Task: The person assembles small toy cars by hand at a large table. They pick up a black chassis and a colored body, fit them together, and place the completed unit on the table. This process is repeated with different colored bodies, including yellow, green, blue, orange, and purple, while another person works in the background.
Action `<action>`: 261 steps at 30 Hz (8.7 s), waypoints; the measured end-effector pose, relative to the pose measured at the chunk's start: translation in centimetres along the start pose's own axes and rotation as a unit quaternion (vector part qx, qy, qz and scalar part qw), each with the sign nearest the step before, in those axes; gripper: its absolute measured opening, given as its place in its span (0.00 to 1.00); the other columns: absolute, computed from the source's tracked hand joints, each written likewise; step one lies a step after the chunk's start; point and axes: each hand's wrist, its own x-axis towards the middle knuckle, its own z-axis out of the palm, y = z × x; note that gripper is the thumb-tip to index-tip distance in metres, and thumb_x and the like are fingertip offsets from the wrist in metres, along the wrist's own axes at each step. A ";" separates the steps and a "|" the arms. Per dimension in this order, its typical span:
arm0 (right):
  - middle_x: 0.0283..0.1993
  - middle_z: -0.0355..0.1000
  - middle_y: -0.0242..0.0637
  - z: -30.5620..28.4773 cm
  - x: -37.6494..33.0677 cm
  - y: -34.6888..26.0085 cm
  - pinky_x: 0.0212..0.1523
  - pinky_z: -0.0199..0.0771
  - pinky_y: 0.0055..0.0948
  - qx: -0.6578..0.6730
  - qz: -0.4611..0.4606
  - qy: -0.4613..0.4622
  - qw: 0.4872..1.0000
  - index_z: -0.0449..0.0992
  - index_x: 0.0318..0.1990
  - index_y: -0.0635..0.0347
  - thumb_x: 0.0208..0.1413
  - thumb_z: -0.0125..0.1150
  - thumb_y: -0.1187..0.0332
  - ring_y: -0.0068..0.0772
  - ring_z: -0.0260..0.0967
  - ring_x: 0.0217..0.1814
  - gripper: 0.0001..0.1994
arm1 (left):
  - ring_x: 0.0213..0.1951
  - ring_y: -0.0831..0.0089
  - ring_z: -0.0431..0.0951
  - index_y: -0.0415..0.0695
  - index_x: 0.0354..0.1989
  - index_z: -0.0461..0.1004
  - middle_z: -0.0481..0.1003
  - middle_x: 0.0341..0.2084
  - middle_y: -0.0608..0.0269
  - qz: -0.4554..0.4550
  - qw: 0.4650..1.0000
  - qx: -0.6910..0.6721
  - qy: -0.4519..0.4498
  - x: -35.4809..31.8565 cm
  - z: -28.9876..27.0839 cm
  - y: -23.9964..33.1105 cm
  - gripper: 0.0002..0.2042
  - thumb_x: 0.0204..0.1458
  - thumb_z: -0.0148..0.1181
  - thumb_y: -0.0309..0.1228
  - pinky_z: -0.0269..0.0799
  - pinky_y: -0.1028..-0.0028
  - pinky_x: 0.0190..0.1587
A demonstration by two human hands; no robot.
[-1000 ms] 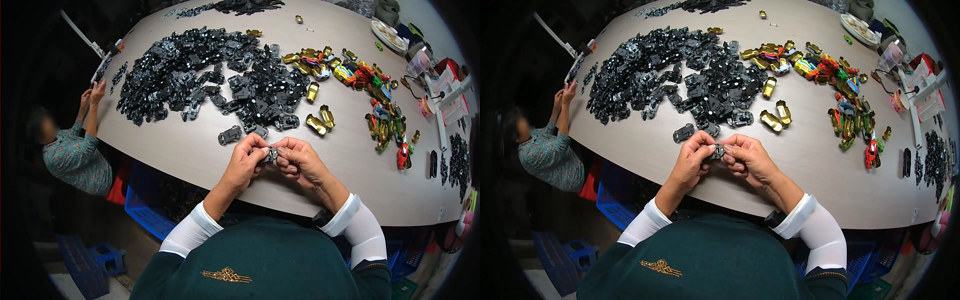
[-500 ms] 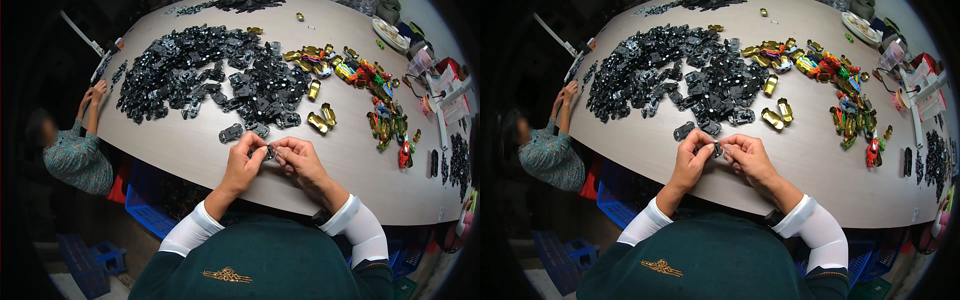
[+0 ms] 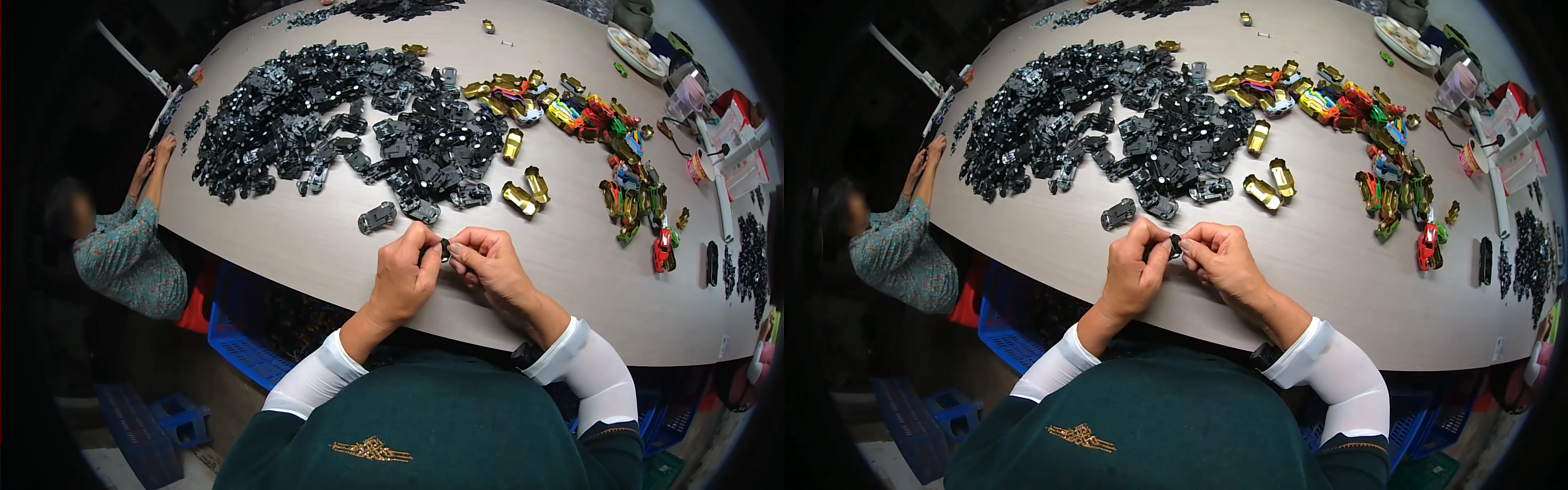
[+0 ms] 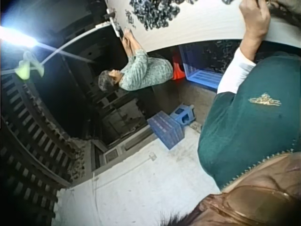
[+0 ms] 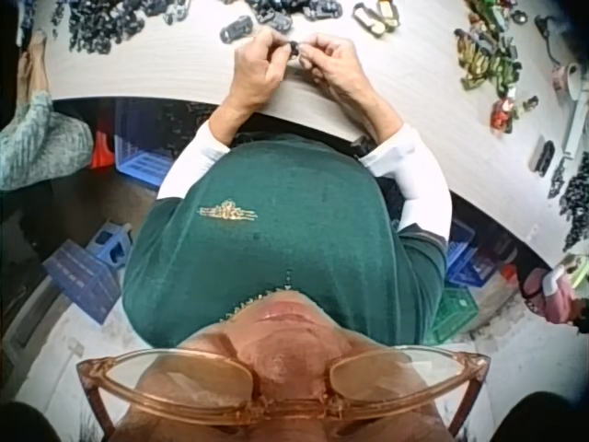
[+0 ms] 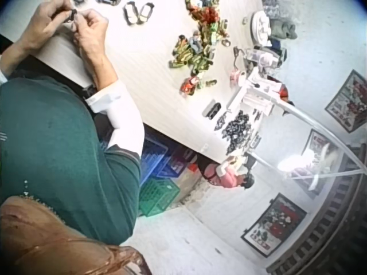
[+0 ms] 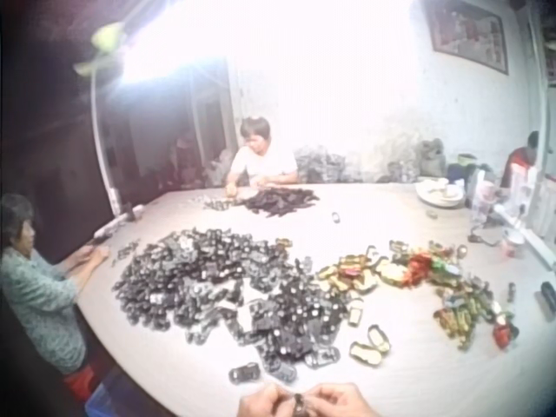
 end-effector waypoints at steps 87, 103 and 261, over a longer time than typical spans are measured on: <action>0.30 0.73 0.38 -4.0 1.7 -3.6 0.20 0.63 0.25 -0.406 -0.275 0.306 0.816 0.77 0.44 0.66 0.49 0.65 0.75 0.25 0.63 0.20 0.13 | 0.26 0.77 0.80 0.33 0.38 0.67 0.80 0.26 0.55 -0.095 0.979 -0.150 -0.103 9.0 6.0 -1.0 0.05 0.54 0.53 0.18 0.76 0.76 0.29; 0.35 0.73 0.41 -4.4 1.9 -3.4 0.23 0.67 0.26 -0.427 -0.292 0.297 0.802 0.76 0.46 0.67 0.51 0.62 0.77 0.27 0.67 0.24 0.13 | 0.33 0.75 0.81 0.34 0.40 0.69 0.79 0.31 0.55 0.014 0.981 -0.130 -0.141 8.9 6.0 -1.6 0.06 0.54 0.56 0.18 0.75 0.78 0.34; 0.19 0.67 0.24 -5.8 1.3 -2.4 0.16 0.53 0.13 -0.188 -0.107 0.167 0.962 0.76 0.31 0.61 0.61 0.55 0.72 0.08 0.54 0.17 0.07 | 0.22 0.79 0.71 0.35 0.26 0.71 0.74 0.18 0.58 -0.042 0.988 -0.052 -0.139 8.4 5.5 -1.2 0.08 0.52 0.59 0.26 0.66 0.75 0.26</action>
